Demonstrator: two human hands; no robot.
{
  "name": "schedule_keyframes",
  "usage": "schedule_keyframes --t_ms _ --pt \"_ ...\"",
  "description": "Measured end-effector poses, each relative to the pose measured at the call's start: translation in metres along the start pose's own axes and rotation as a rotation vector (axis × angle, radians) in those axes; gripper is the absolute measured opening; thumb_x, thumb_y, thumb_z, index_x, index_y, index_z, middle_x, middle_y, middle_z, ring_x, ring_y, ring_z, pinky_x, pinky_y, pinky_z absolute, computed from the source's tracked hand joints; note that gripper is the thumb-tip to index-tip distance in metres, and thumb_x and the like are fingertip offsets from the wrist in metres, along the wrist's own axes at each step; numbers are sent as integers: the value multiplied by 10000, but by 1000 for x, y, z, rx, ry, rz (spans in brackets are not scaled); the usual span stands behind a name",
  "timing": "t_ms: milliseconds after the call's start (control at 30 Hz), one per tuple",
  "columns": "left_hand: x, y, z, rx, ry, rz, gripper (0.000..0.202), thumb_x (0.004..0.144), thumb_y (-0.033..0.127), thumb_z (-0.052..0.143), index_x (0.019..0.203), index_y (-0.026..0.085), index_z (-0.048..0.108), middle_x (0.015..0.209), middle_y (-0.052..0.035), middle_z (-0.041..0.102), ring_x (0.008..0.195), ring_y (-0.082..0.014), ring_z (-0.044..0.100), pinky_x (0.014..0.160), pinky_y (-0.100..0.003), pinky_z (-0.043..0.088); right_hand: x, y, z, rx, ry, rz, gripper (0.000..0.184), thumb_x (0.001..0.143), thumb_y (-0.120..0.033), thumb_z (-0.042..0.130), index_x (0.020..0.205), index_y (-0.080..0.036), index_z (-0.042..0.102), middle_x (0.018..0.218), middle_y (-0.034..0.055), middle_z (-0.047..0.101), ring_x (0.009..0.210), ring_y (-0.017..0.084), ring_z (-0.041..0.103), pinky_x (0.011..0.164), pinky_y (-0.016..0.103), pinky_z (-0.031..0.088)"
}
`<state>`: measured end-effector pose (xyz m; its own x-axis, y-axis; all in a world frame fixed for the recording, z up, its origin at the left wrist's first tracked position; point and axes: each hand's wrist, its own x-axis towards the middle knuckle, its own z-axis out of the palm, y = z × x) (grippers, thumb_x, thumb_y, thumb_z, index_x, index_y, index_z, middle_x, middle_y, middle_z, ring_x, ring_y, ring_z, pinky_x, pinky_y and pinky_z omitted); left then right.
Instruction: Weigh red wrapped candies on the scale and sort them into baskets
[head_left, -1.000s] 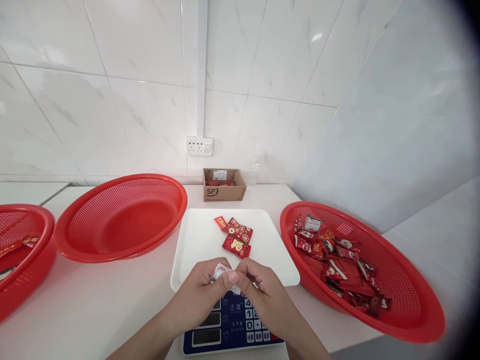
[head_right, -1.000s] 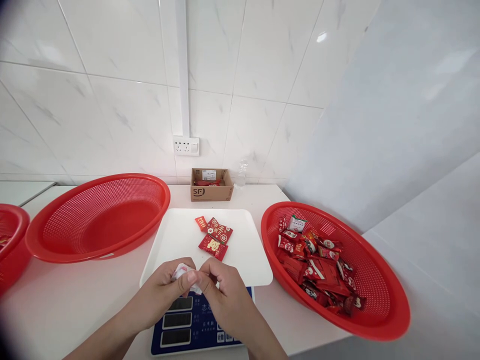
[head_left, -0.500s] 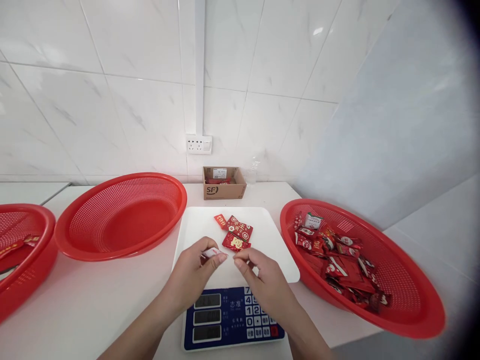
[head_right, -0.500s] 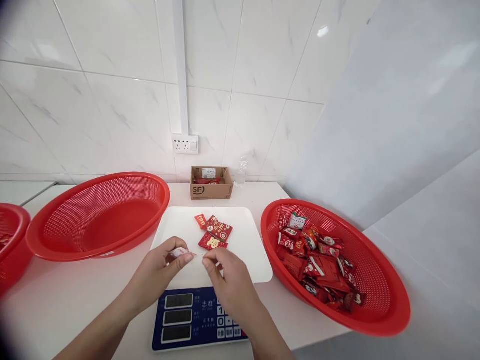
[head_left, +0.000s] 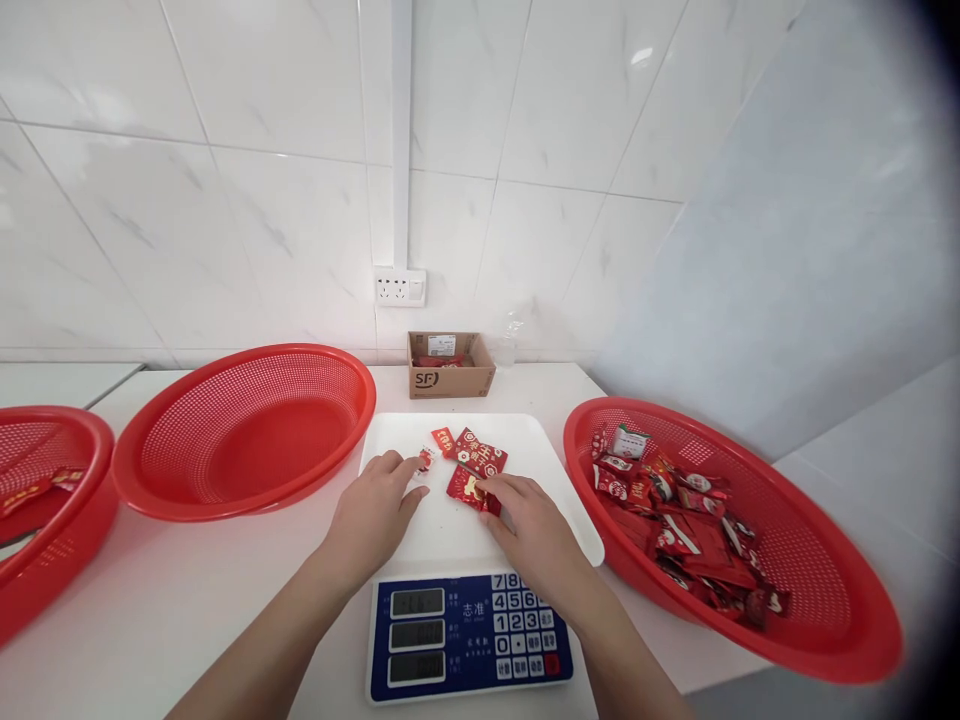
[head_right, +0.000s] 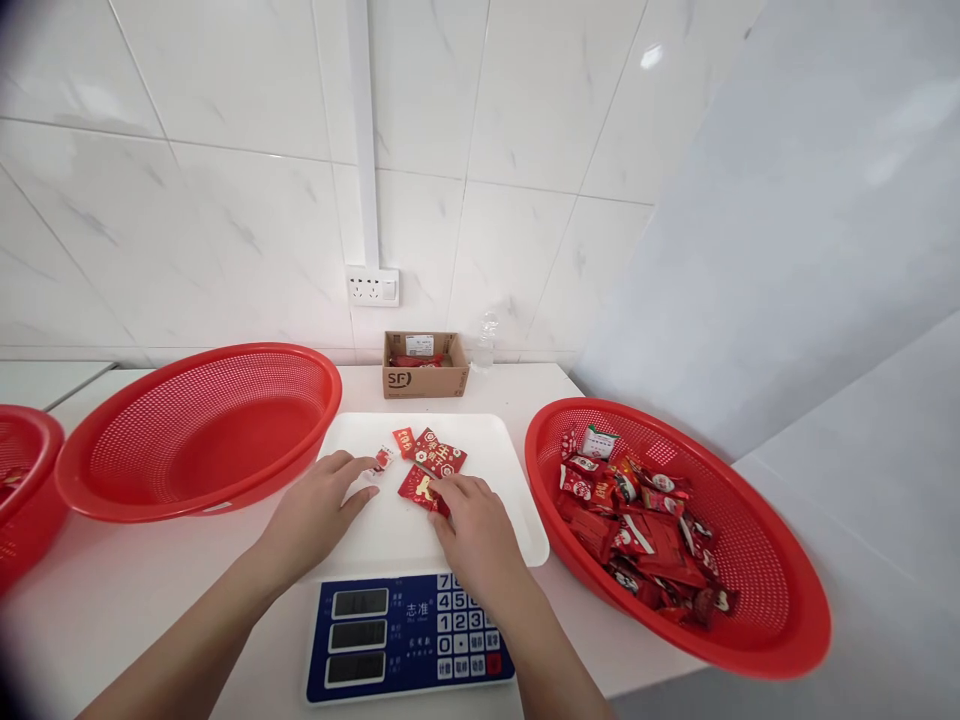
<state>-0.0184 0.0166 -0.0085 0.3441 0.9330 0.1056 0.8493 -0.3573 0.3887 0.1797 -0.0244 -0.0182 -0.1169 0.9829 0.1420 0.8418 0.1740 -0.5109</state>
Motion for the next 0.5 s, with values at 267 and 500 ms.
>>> schedule_keyframes --t_ms 267,500 --pt "16 -5 3 73 5 200 281 889 250 451 1125 200 596 1166 -68 605 1096 -257 498 918 -406 421 3 -5 -6 19 -103 -67 304 829 -193 502 1115 -205 605 1138 65 607 1084 224 506 936 381 398" --pt "14 0 9 -42 52 278 279 918 274 402 1127 201 571 1159 -58 616 1127 -226 502 951 -393 423 18 -12 0 -79 -101 -131 353 841 -309 545 1169 -179 572 1183 85 588 1078 253 515 903 404 434"
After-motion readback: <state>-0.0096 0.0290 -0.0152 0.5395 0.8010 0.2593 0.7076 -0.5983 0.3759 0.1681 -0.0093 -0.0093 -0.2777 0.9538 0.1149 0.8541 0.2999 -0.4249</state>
